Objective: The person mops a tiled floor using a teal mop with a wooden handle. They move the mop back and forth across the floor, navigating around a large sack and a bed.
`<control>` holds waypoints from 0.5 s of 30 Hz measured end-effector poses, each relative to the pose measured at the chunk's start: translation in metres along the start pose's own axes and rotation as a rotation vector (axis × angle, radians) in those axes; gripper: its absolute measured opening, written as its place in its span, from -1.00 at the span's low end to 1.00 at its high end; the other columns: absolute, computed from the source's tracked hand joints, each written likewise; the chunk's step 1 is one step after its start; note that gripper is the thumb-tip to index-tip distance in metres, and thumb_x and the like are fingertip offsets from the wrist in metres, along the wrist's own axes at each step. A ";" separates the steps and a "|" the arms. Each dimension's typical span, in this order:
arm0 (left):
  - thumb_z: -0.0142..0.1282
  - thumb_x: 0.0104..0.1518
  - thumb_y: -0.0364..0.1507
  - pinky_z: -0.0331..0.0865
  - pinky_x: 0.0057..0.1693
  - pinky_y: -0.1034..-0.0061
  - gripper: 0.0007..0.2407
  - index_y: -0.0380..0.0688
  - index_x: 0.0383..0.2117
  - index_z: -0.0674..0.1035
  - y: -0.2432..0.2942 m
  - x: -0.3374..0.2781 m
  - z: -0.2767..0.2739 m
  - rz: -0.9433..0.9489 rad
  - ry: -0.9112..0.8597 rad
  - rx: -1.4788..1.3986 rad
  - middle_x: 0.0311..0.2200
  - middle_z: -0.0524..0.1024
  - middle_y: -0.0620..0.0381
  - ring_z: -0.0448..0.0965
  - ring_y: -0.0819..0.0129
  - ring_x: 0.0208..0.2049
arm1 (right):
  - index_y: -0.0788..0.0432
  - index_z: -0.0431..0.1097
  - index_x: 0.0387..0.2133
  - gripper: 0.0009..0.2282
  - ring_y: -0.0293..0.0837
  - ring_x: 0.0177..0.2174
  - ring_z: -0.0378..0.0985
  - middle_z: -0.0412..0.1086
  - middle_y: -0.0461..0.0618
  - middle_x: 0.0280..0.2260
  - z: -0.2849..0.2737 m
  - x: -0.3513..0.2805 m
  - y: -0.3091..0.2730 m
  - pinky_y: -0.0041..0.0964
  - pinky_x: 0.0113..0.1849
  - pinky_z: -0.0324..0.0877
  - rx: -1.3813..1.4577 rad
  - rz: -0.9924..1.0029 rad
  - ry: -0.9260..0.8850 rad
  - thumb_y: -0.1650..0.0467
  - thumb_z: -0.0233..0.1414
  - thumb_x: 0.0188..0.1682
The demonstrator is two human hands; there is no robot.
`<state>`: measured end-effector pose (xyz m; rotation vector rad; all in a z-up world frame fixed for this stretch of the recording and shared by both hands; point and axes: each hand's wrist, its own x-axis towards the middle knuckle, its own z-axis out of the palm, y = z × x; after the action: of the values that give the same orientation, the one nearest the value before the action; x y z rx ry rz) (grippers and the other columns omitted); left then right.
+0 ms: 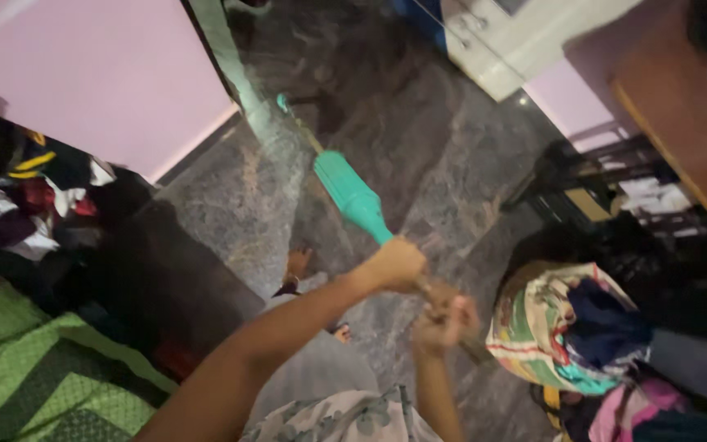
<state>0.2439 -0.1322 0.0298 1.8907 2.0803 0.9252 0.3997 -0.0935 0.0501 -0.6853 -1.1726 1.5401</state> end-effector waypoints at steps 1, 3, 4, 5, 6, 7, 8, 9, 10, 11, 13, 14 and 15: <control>0.29 -0.25 -0.08 0.42 -0.38 0.07 -0.69 -0.07 -0.76 0.64 -0.030 -0.006 -0.011 -0.010 0.000 0.023 -0.72 0.53 -0.04 0.59 -0.06 -0.61 | 0.17 0.26 -0.43 -0.89 -0.24 -0.60 0.21 0.32 -0.01 -0.53 0.024 -0.003 0.018 -0.36 -0.52 0.14 -0.043 0.109 0.121 0.40 0.01 0.03; 0.27 -0.22 -0.13 0.44 -0.33 0.11 -0.73 -0.05 -0.73 0.65 -0.085 -0.011 -0.037 -0.034 -0.023 0.078 -0.69 0.54 -0.02 0.61 -0.02 -0.57 | 0.20 0.21 -0.58 -0.75 -0.28 -0.54 0.23 0.33 0.00 -0.49 0.066 -0.001 0.047 -0.40 -0.46 0.17 0.074 0.135 -0.154 0.44 0.02 0.11; 0.27 -0.22 -0.13 0.45 -0.31 0.13 -0.73 -0.05 -0.71 0.66 -0.111 -0.012 -0.051 -0.049 -0.045 0.109 -0.68 0.55 -0.03 0.61 -0.02 -0.55 | 0.21 0.24 -0.56 -0.76 -0.29 -0.52 0.22 0.31 -0.04 -0.50 0.090 0.004 0.061 -0.41 -0.43 0.18 0.040 0.130 -0.201 0.43 0.00 0.13; 0.28 -0.19 -0.12 0.46 -0.30 0.14 -0.72 -0.06 -0.69 0.66 -0.132 -0.012 -0.063 -0.089 -0.095 0.122 -0.66 0.56 -0.03 0.62 -0.01 -0.53 | 0.23 0.27 -0.53 -0.77 -0.30 -0.51 0.22 0.29 -0.07 -0.52 0.111 0.009 0.073 -0.43 -0.39 0.18 0.001 0.123 -0.241 0.42 -0.03 0.15; 0.28 -0.17 -0.11 0.46 -0.29 0.15 -0.71 -0.07 -0.68 0.67 -0.152 -0.012 -0.075 -0.129 -0.146 0.135 -0.64 0.57 -0.03 0.62 -0.01 -0.51 | 0.21 0.28 -0.52 -0.78 -0.31 -0.51 0.22 0.27 -0.10 -0.52 0.132 0.014 0.083 -0.44 -0.39 0.18 0.041 0.245 -0.224 0.40 -0.05 0.15; 0.28 -0.20 -0.13 0.46 -0.29 0.14 -0.73 -0.05 -0.64 0.68 -0.168 -0.012 -0.086 -0.115 -0.086 0.091 -0.62 0.58 -0.03 0.63 -0.01 -0.51 | 0.20 0.30 -0.50 -0.78 -0.32 -0.51 0.22 0.26 -0.14 -0.52 0.150 0.018 0.091 -0.45 -0.39 0.17 0.079 0.363 -0.204 0.39 -0.07 0.15; 0.28 -0.22 -0.14 0.45 -0.30 0.13 -0.74 -0.04 -0.60 0.70 -0.182 -0.012 -0.096 -0.101 -0.027 0.047 -0.61 0.59 -0.03 0.63 -0.02 -0.50 | 0.19 0.31 -0.48 -0.78 -0.32 -0.51 0.21 0.24 -0.17 -0.51 0.165 0.022 0.095 -0.46 -0.39 0.16 0.118 0.482 -0.181 0.38 -0.09 0.15; 0.28 -0.25 -0.15 0.45 -0.30 0.12 -0.74 -0.02 -0.56 0.72 -0.189 -0.014 -0.104 -0.089 0.033 0.002 -0.60 0.60 -0.03 0.63 -0.02 -0.50 | 0.19 0.29 -0.50 -0.77 -0.32 -0.50 0.20 0.24 -0.16 -0.52 0.177 0.025 0.095 -0.44 -0.37 0.17 0.097 0.349 -0.275 0.39 -0.07 0.17; 0.28 -0.24 -0.16 0.45 -0.29 0.12 -0.76 -0.01 -0.58 0.71 -0.192 -0.016 -0.109 -0.114 0.020 0.017 -0.59 0.60 -0.02 0.63 -0.02 -0.48 | 0.18 0.27 -0.52 -0.76 -0.32 -0.49 0.19 0.23 -0.16 -0.52 0.186 0.026 0.091 -0.42 -0.35 0.18 0.074 0.214 -0.367 0.40 -0.04 0.18; 0.28 -0.24 -0.17 0.45 -0.28 0.13 -0.77 0.00 -0.59 0.71 -0.194 -0.018 -0.114 -0.138 0.009 0.037 -0.59 0.60 -0.01 0.63 -0.01 -0.47 | 0.18 0.25 -0.54 -0.74 -0.32 -0.48 0.18 0.23 -0.16 -0.52 0.195 0.027 0.087 -0.39 -0.33 0.19 0.053 0.076 -0.458 0.41 -0.01 0.20; 0.27 -0.22 -0.17 0.45 -0.26 0.14 -0.78 0.00 -0.59 0.71 -0.189 -0.023 -0.120 -0.152 0.033 0.026 -0.57 0.61 0.00 0.64 0.00 -0.45 | 0.23 0.30 -0.49 -0.79 -0.31 -0.50 0.21 0.25 -0.16 -0.52 0.203 0.021 0.069 -0.40 -0.37 0.21 -0.013 0.196 -0.396 0.44 0.00 0.16; 0.26 -0.20 -0.17 0.46 -0.25 0.15 -0.77 -0.01 -0.57 0.71 -0.181 -0.029 -0.120 -0.143 0.068 -0.003 -0.56 0.61 0.00 0.64 0.01 -0.44 | 0.26 0.32 -0.47 -0.82 -0.31 -0.51 0.23 0.27 -0.16 -0.52 0.205 0.018 0.059 -0.40 -0.39 0.21 -0.046 0.253 -0.365 0.45 0.00 0.15; 0.26 -0.19 -0.16 0.46 -0.24 0.17 -0.77 -0.01 -0.55 0.71 -0.171 -0.033 -0.120 -0.134 0.102 -0.034 -0.55 0.61 0.01 0.64 0.02 -0.43 | 0.30 0.36 -0.44 -0.83 -0.28 -0.45 0.33 0.35 -0.10 -0.46 0.203 0.016 0.045 -0.38 -0.33 0.29 -0.118 0.150 -0.433 0.45 -0.01 0.13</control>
<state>0.0442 -0.2008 0.0214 1.6979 2.2024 1.0376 0.2007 -0.1451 0.0841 -0.5398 -1.5722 1.8138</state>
